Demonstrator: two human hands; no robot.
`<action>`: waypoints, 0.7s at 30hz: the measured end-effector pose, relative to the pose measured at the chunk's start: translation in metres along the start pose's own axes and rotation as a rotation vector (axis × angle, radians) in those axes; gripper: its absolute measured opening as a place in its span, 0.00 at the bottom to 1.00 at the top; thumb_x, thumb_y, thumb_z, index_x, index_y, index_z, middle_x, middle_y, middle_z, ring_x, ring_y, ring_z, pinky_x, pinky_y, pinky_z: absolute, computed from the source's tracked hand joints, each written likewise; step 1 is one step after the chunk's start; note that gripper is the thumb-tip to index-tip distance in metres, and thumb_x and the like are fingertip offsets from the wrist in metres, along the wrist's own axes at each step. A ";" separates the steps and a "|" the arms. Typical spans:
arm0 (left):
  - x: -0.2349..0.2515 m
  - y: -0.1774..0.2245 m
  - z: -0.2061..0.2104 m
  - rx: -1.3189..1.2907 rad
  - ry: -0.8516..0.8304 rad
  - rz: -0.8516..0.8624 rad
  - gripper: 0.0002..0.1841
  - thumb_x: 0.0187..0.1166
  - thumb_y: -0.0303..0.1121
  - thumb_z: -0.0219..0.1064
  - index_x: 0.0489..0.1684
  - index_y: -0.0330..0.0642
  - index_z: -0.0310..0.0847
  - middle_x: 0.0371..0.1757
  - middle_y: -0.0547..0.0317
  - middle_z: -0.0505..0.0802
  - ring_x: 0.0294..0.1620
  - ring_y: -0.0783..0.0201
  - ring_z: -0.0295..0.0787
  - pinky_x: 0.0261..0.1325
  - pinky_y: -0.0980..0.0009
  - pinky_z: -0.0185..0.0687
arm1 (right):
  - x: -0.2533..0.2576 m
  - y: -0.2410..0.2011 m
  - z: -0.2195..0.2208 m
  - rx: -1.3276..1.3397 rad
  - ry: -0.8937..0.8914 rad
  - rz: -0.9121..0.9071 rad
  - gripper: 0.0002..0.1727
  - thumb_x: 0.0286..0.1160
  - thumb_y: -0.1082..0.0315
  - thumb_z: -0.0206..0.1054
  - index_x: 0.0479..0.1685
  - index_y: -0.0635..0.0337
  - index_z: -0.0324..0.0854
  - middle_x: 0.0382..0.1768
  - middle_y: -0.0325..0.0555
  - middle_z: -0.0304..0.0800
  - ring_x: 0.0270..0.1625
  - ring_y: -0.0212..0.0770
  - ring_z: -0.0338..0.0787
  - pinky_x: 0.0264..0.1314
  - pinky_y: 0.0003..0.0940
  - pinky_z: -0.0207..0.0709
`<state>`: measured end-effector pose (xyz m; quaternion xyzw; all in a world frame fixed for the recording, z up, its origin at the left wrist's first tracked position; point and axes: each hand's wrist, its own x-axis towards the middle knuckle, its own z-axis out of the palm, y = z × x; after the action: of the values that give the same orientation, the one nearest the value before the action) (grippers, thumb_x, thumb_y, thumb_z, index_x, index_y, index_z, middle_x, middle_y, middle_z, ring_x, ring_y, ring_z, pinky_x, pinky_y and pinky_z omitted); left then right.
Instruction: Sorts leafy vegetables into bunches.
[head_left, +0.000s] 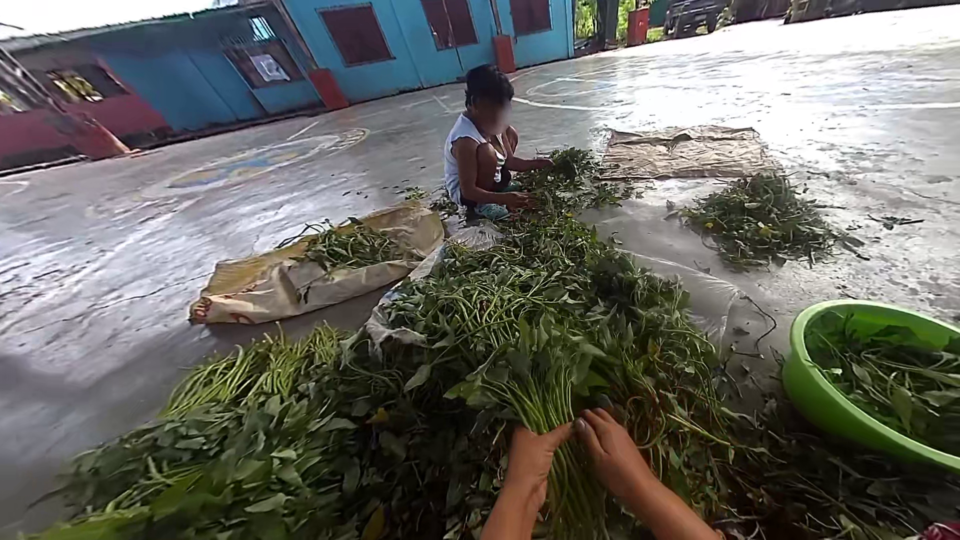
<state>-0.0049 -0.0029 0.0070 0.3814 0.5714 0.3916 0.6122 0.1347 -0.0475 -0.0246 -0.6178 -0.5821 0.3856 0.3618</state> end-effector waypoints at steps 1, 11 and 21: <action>0.001 0.003 -0.004 -0.021 0.010 -0.019 0.32 0.61 0.17 0.82 0.66 0.28 0.73 0.54 0.43 0.92 0.54 0.57 0.93 0.58 0.62 0.90 | -0.003 0.007 0.003 -0.031 -0.015 -0.070 0.28 0.93 0.54 0.45 0.62 0.67 0.84 0.61 0.60 0.85 0.63 0.52 0.87 0.70 0.50 0.78; 0.016 0.033 -0.036 -0.322 0.074 -0.096 0.19 0.77 0.20 0.69 0.66 0.32 0.77 0.48 0.42 0.92 0.44 0.53 0.93 0.47 0.58 0.92 | -0.002 0.075 -0.046 -0.400 -0.307 0.474 0.28 0.81 0.59 0.68 0.76 0.65 0.76 0.76 0.72 0.73 0.77 0.72 0.75 0.76 0.73 0.68; 0.018 0.028 -0.032 -0.334 0.060 -0.068 0.16 0.79 0.19 0.66 0.64 0.30 0.77 0.45 0.39 0.92 0.39 0.50 0.94 0.43 0.58 0.93 | 0.030 0.120 -0.096 0.009 0.221 0.445 0.16 0.80 0.66 0.69 0.62 0.62 0.84 0.56 0.53 0.91 0.56 0.47 0.92 0.63 0.49 0.84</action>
<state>-0.0379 0.0252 0.0242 0.2427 0.5289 0.4713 0.6627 0.2747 -0.0246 -0.0910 -0.7676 -0.3866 0.3884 0.3323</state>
